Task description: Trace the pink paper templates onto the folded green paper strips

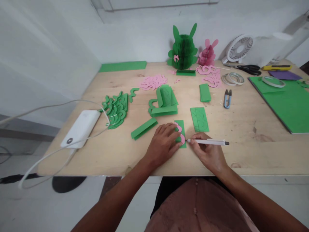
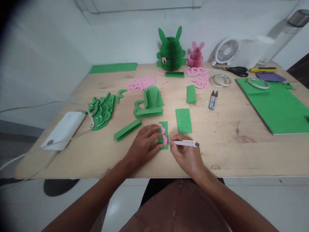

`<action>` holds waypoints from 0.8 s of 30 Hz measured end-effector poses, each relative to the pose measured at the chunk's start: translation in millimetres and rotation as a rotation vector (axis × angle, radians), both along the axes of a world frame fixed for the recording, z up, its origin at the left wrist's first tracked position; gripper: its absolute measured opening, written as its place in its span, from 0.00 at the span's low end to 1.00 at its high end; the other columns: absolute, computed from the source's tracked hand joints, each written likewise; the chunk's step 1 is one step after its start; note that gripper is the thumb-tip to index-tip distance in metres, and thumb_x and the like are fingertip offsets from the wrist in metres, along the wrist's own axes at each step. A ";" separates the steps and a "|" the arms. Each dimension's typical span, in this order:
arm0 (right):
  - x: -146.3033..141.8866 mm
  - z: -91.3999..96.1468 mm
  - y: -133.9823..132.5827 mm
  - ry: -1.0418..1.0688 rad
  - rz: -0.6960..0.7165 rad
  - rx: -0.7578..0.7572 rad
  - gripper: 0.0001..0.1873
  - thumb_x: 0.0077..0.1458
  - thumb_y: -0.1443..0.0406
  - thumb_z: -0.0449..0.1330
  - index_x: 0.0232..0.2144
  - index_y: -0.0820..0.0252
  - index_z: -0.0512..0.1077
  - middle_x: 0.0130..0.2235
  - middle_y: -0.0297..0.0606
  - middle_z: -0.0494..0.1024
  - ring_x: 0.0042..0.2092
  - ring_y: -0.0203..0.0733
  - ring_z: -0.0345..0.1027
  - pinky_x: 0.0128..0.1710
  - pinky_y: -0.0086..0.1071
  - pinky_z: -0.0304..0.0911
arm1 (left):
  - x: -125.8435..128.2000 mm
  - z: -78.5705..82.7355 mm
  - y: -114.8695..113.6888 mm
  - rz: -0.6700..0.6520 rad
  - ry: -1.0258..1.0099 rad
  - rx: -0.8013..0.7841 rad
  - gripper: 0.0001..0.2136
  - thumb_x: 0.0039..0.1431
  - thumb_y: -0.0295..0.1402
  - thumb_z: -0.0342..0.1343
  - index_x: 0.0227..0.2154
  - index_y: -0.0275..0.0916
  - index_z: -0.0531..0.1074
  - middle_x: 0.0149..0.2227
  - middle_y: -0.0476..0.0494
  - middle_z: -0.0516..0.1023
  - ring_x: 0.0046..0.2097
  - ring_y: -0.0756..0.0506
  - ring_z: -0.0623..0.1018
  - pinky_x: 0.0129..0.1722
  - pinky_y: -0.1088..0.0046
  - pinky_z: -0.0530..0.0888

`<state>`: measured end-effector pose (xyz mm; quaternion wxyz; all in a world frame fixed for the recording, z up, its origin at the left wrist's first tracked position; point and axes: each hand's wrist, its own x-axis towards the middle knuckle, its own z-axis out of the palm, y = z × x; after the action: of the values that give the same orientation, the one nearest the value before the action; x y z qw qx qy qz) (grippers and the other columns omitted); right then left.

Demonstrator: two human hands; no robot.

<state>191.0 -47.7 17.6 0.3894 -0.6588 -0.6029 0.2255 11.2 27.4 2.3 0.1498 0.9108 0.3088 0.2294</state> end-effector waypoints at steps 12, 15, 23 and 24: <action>1.8 -1.4 -0.1 -0.004 0.029 -0.013 0.09 0.57 0.62 0.54 0.28 0.57 0.71 0.27 0.36 0.76 0.29 0.38 0.69 0.30 0.30 0.64 | -0.2 0.0 -0.3 -0.008 -0.004 0.000 0.08 0.63 0.36 0.52 0.41 0.40 0.71 0.54 0.40 0.72 0.60 0.40 0.67 0.58 0.57 0.63; 1.5 -1.0 -0.3 0.005 0.028 -0.006 0.08 0.57 0.63 0.55 0.27 0.57 0.71 0.26 0.35 0.75 0.29 0.38 0.69 0.29 0.29 0.63 | -0.2 -0.2 -0.7 -0.009 -0.007 0.001 0.08 0.63 0.36 0.52 0.42 0.40 0.71 0.54 0.40 0.71 0.60 0.40 0.66 0.58 0.57 0.63; -0.1 -0.3 -0.4 0.025 0.031 -0.001 0.08 0.56 0.63 0.54 0.27 0.57 0.70 0.26 0.35 0.74 0.29 0.38 0.68 0.30 0.30 0.64 | -0.2 0.1 -0.3 -0.009 -0.010 -0.009 0.08 0.63 0.36 0.52 0.41 0.41 0.71 0.54 0.40 0.71 0.60 0.40 0.66 0.58 0.57 0.63; -0.1 -0.5 -0.4 0.027 0.034 -0.004 0.08 0.56 0.63 0.54 0.27 0.57 0.70 0.26 0.35 0.74 0.29 0.38 0.68 0.30 0.30 0.64 | -0.1 0.1 -0.4 -0.010 -0.009 -0.009 0.08 0.63 0.36 0.52 0.41 0.41 0.71 0.54 0.40 0.72 0.60 0.40 0.66 0.58 0.57 0.63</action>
<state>190.9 -48.1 17.1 0.3924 -0.6461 -0.6082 0.2422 11.1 27.0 2.5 0.1566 0.9105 0.3048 0.2314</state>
